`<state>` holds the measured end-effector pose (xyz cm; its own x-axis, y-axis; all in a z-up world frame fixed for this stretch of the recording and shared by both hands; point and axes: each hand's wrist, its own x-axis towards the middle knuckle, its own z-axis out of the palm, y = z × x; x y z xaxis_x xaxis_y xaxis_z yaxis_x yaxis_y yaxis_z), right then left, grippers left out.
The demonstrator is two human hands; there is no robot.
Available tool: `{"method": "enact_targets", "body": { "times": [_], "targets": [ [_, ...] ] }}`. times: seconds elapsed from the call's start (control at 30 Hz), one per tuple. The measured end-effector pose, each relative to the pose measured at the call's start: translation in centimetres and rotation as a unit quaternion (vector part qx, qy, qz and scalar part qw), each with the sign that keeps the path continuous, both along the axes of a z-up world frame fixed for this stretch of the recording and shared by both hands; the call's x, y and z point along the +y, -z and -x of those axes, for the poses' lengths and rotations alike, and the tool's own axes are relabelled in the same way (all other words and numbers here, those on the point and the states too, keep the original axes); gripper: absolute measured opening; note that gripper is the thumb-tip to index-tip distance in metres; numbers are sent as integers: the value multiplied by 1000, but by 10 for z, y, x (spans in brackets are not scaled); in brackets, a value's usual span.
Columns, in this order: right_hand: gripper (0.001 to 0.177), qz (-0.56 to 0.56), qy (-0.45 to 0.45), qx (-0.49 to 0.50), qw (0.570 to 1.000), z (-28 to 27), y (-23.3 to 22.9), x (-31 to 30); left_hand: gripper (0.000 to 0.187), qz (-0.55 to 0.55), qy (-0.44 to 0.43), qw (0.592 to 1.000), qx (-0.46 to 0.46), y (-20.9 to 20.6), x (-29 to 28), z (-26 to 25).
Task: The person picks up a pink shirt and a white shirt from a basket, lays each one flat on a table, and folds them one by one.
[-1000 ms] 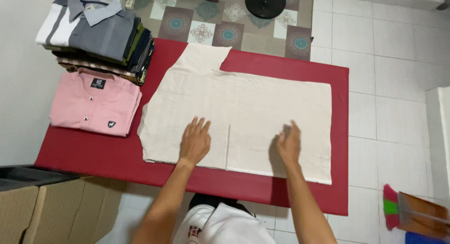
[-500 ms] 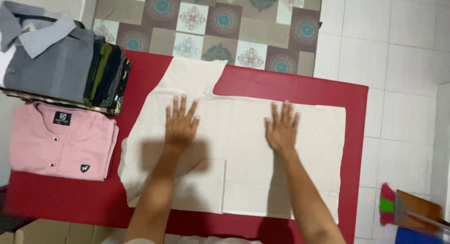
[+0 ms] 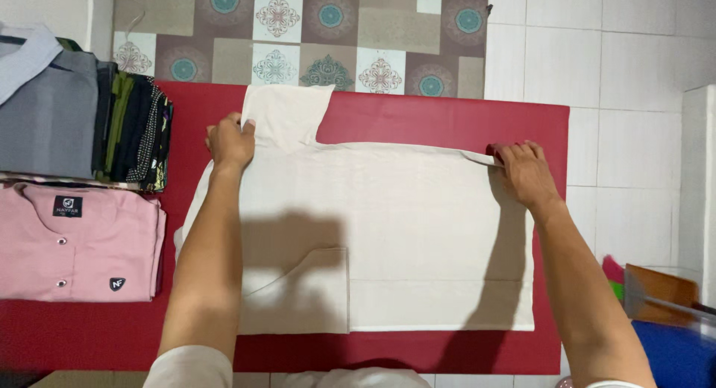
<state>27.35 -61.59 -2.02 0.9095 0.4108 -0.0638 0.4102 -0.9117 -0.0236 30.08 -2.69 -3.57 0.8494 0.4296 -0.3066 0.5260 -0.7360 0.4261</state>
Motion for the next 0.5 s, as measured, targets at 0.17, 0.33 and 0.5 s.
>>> {"method": "enact_targets", "body": {
  "times": [0.17,0.33,0.5],
  "targets": [
    [25,41,-3,10,999,27,-13,-7,27,266,75,945,-173,-48,3,33],
    [8,9,22,-45,999,76,-21,-26,25,488,27,862,-132,-104,22,109],
    [18,-39,25,-53,998,138,-15,-40,30,438,-16,895,-77,-110,25,192]
  ]
}}
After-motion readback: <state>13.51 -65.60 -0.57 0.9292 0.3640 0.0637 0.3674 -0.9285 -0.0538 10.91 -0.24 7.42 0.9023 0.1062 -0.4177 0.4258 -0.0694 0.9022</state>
